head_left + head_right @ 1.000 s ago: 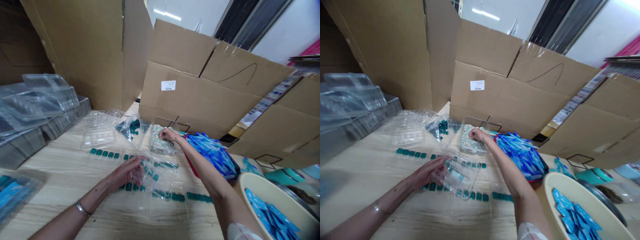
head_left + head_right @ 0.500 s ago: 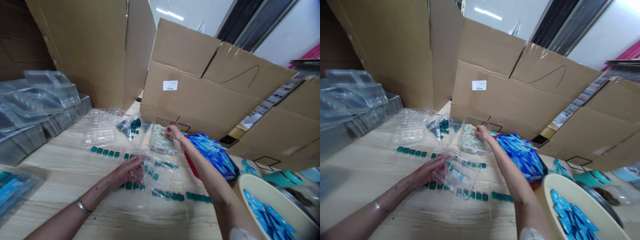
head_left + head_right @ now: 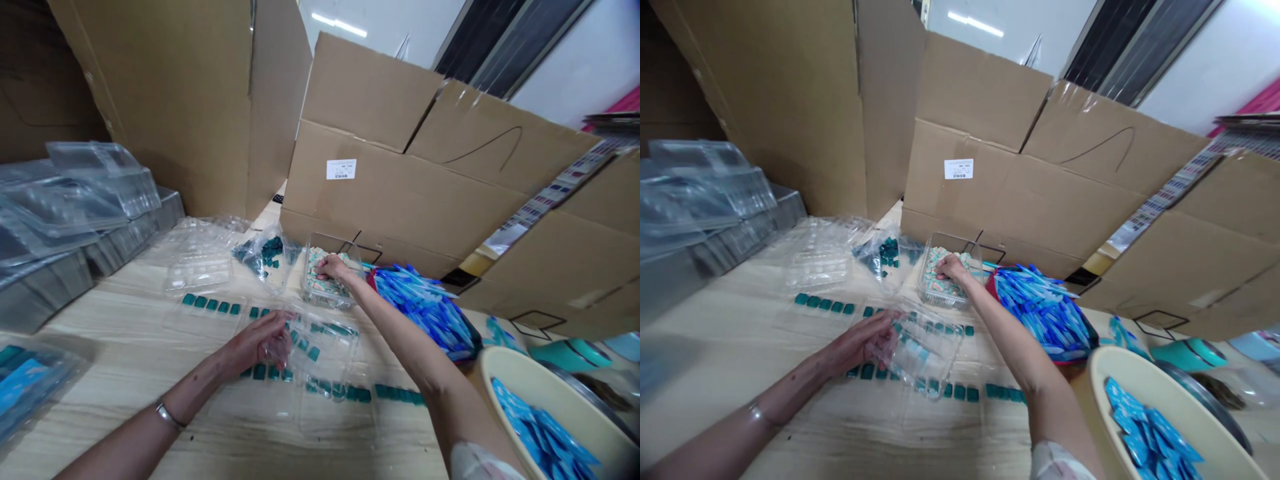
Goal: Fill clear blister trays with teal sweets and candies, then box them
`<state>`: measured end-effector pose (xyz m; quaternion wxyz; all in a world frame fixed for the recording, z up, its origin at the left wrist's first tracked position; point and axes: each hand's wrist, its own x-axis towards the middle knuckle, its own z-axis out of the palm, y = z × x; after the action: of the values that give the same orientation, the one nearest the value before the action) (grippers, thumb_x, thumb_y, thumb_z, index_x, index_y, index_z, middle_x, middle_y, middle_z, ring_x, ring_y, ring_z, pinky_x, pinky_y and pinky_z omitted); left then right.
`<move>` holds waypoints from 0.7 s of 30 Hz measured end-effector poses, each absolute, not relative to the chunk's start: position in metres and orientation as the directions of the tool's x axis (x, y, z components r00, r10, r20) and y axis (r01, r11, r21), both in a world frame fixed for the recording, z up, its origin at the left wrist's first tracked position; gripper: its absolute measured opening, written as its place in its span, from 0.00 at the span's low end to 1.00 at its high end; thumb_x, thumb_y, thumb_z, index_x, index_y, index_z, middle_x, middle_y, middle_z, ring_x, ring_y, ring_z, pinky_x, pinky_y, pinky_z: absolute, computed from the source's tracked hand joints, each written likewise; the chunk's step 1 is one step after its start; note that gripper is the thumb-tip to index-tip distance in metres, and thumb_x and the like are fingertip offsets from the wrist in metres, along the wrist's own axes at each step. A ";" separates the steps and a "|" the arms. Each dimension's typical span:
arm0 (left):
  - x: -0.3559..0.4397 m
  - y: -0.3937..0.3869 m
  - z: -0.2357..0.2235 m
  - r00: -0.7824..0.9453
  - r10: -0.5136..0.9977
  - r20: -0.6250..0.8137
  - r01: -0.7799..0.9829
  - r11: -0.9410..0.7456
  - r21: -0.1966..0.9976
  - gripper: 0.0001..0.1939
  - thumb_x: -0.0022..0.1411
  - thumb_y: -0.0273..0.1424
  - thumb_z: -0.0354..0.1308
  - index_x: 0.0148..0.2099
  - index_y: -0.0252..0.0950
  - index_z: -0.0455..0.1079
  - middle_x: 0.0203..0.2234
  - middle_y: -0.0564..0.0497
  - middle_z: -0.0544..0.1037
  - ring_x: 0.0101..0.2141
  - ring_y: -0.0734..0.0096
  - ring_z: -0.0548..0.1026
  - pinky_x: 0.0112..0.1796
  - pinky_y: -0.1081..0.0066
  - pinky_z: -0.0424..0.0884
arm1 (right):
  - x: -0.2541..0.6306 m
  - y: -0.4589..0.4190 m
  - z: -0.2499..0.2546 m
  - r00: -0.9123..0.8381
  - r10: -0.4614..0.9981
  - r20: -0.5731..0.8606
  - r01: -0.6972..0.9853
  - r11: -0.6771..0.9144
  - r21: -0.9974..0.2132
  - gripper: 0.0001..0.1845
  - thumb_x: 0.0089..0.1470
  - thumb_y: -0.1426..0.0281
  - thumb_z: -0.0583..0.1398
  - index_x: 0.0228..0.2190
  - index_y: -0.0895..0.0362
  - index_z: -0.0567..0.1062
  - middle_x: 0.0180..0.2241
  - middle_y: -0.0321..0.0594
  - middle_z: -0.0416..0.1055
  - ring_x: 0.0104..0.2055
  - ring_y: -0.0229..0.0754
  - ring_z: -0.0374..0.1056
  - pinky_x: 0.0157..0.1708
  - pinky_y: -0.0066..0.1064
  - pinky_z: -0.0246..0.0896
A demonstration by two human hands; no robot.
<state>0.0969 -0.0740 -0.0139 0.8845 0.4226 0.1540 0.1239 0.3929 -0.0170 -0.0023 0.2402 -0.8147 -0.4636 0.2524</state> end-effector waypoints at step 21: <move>0.096 -0.073 -0.013 0.923 0.349 -0.165 -0.088 0.607 0.790 0.18 0.63 0.40 0.49 0.52 0.37 0.60 0.25 0.50 0.73 0.21 0.71 0.74 0.23 0.70 0.72 | 0.388 -0.024 -0.003 0.315 0.949 0.028 0.904 -0.291 -0.312 0.03 0.40 0.77 0.60 0.23 0.59 0.74 0.23 0.37 0.71 0.29 0.38 0.65 0.31 0.24 0.56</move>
<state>0.0963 -0.0735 -0.0134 0.8832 0.4256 0.1531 0.1237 0.3877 -0.0244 -0.0026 0.1365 -0.7994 -0.5794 0.0811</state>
